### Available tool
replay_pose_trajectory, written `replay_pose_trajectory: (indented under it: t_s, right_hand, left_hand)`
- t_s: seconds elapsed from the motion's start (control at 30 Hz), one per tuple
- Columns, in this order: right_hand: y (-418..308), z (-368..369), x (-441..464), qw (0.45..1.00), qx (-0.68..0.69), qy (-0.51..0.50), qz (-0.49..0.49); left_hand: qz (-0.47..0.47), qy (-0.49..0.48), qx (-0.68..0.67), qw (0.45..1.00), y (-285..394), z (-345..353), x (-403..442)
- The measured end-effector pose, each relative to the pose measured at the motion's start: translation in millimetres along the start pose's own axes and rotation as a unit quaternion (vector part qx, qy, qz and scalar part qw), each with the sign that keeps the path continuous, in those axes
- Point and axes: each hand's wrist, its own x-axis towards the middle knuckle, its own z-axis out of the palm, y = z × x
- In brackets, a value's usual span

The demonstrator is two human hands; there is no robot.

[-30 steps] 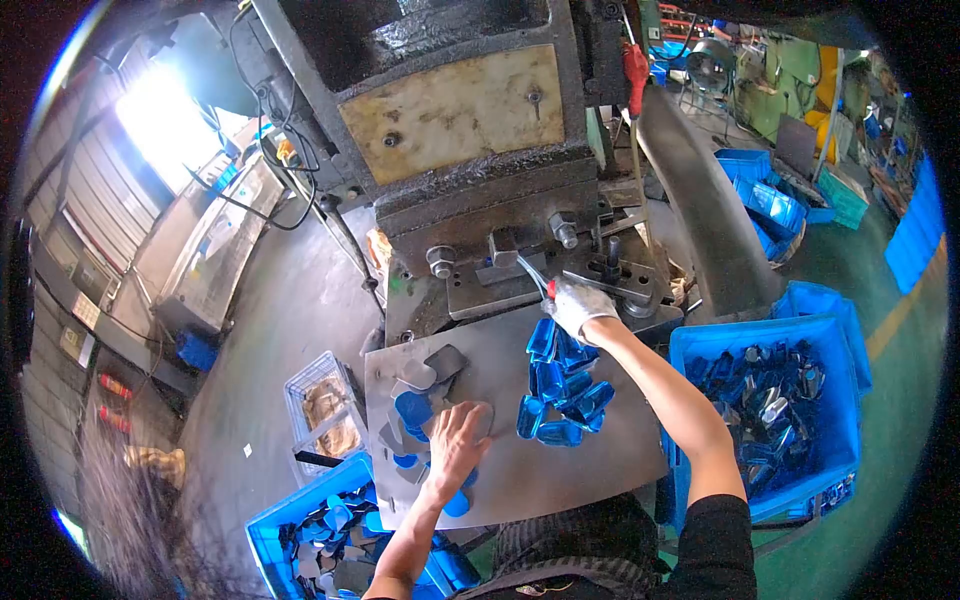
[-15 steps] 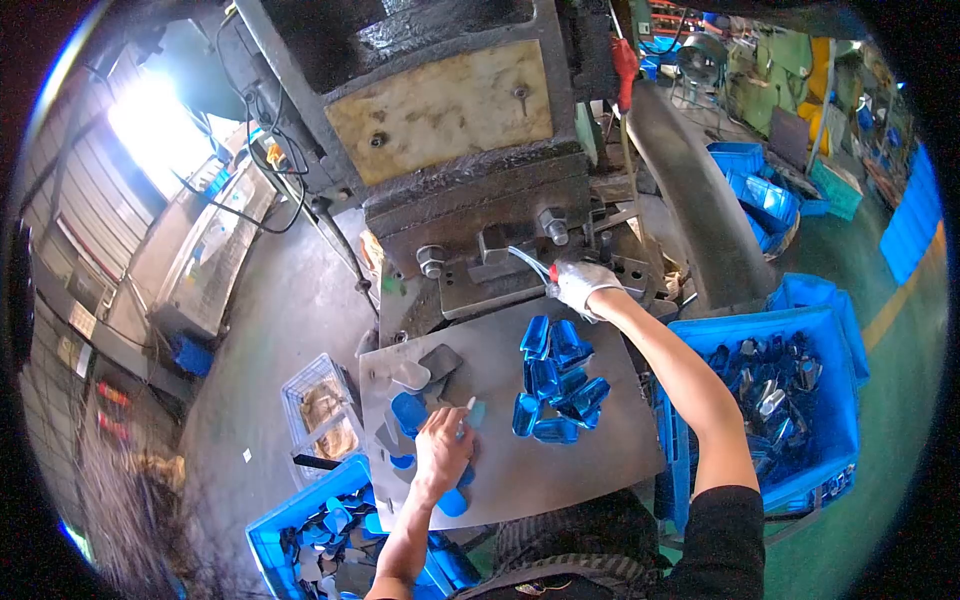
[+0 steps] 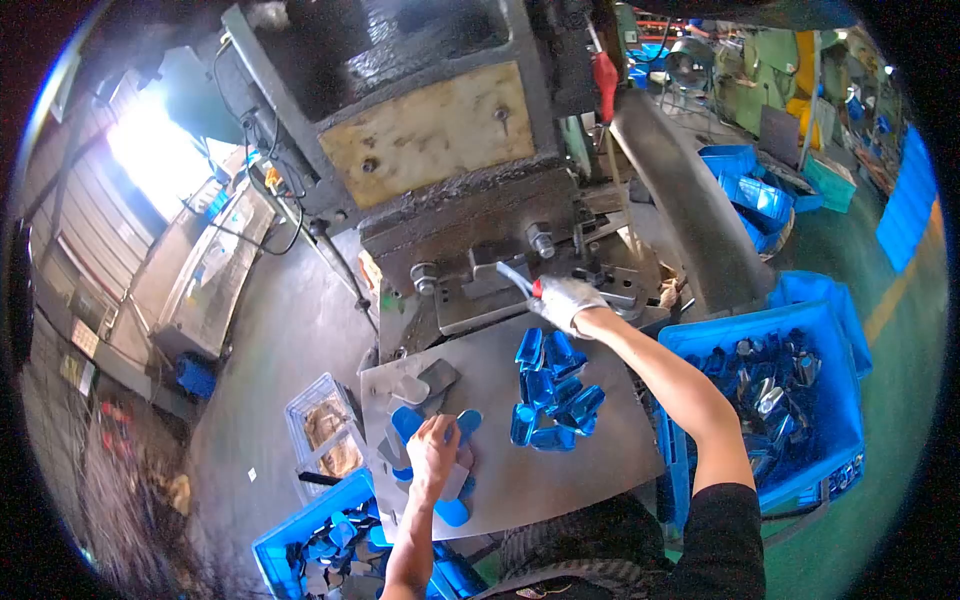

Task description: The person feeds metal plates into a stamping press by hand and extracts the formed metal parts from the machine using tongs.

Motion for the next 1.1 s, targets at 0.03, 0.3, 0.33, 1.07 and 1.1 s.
replay_pose_trajectory:
  t_s: [0.03,0.3,0.33,1.07,1.1]
  right_hand:
    - [7.4,4.2,-2.1,0.998,0.054,-0.023,0.006]
    - [9.4,-1.2,-116.4,0.993,0.032,-0.115,-0.005]
    - [13.1,3.4,-126.9,0.992,0.034,-0.121,0.004]
    - [27.1,37.8,-178.3,0.874,0.449,-0.15,0.112]
    - [17.0,26.8,-177.2,0.898,0.397,-0.154,0.112]
  left_hand:
    - [-0.004,-0.006,0.006,1.0,2.0,-2.9,-0.6]
    - [0.039,-0.059,-0.002,0.997,14.2,-2.2,-7.3]
    - [0.038,-0.071,0.007,0.997,12.0,-0.5,-7.0]
    - [-0.252,-0.009,-0.538,0.804,30.6,-6.3,-2.8]
    - [-0.256,-0.008,-0.544,0.799,32.1,-6.6,-0.4]
